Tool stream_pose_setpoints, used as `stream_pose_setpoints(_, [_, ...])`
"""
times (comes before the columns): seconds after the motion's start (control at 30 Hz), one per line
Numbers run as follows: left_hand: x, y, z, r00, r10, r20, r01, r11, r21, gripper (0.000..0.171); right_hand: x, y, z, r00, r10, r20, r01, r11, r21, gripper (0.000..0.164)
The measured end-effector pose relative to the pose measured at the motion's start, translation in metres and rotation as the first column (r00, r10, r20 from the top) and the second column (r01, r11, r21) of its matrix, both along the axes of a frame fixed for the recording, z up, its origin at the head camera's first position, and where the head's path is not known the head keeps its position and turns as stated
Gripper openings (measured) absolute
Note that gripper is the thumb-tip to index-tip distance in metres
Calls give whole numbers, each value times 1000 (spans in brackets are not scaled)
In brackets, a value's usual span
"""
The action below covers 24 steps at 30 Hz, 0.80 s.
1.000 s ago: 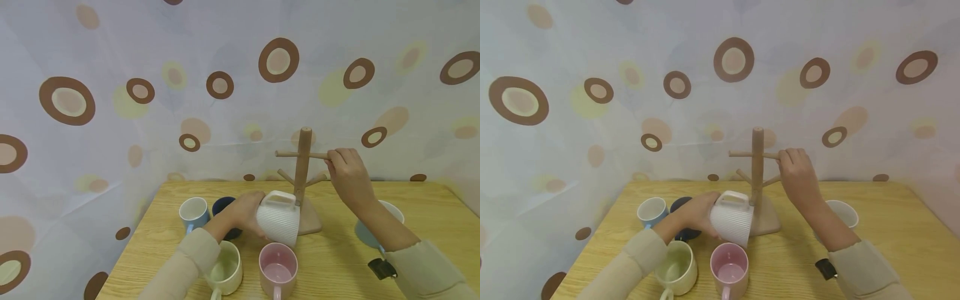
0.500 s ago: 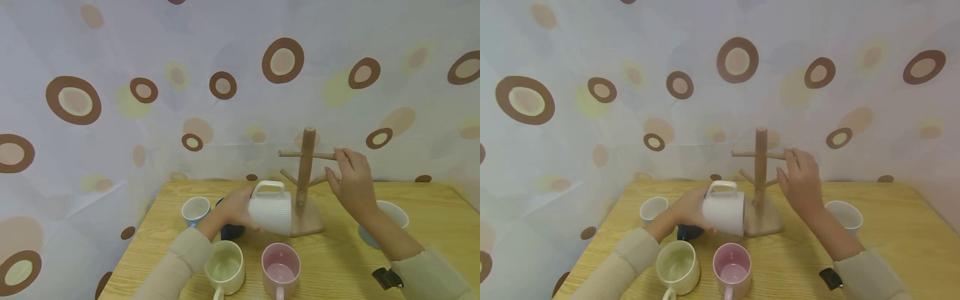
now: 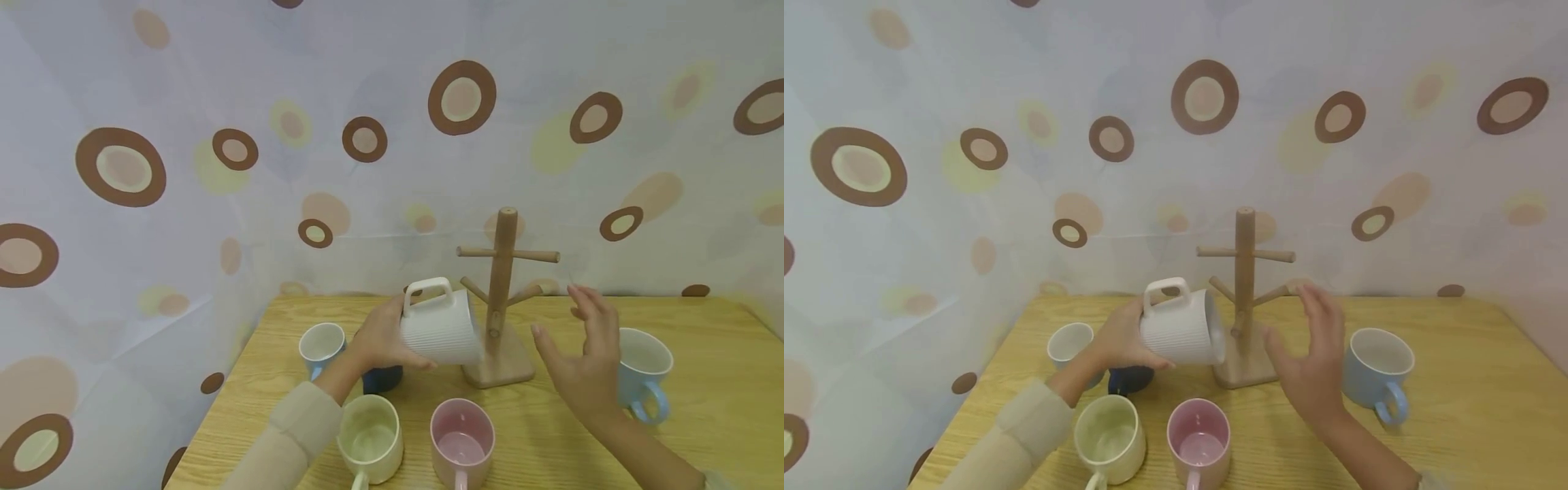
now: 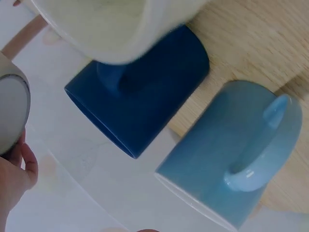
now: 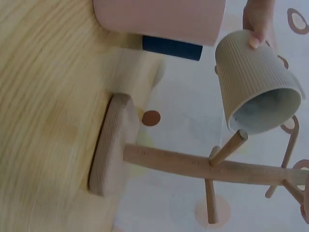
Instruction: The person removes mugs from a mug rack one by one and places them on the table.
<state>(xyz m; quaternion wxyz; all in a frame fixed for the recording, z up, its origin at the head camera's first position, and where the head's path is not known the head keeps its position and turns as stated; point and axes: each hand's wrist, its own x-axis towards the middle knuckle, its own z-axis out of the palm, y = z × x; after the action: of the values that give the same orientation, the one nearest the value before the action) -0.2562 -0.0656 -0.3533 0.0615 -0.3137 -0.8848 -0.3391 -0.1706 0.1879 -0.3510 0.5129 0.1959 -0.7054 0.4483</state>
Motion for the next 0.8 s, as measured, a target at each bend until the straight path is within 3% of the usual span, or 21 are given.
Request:
stream_pose_setpoints(0.03, [2,1,0,1000,3,-6,-3,1000,15,90,4,-2,-2,996,86,29,-84,995,-60,56])
stream_pose_setpoints(0.1, [5,3,0,1000,13,-6,-13,999,47,88,12,-7,-4,967,251,42,-239,952,-190,64])
stream_pose_setpoints(0.17, [9,5,0,1000,16,-7,-15,997,77,88,19,-12,-6,914,402,47,-362,866,-345,69])
stream_pose_setpoints(0.23, [11,6,-1,1000,26,-5,-25,996,87,89,26,-17,-7,875,476,87,-374,780,-501,68])
stream_pose_setpoints(0.3, [14,6,-1,999,35,-1,-35,996,88,86,32,-22,-8,856,471,214,-268,757,-596,67])
stream_pose_setpoints(0.4, [18,6,-1,999,35,1,-35,995,89,85,37,-29,-15,787,449,424,-106,775,-623,69])
stream_pose_setpoints(0.47, [22,5,-1,999,37,9,-38,994,101,85,39,-33,-21,733,445,515,-68,800,-596,72])
stream_pose_setpoints(0.57, [30,7,0,998,59,35,-64,989,134,87,38,-42,-29,678,486,551,-90,800,-593,80])
stream_pose_setpoints(0.7, [43,11,1,992,106,71,-118,974,193,86,37,-52,-32,620,567,542,-168,771,-614,89])
stream_pose_setpoints(0.8, [53,17,1,990,123,66,-135,959,250,85,38,-60,-30,604,606,518,-221,752,-621,85])
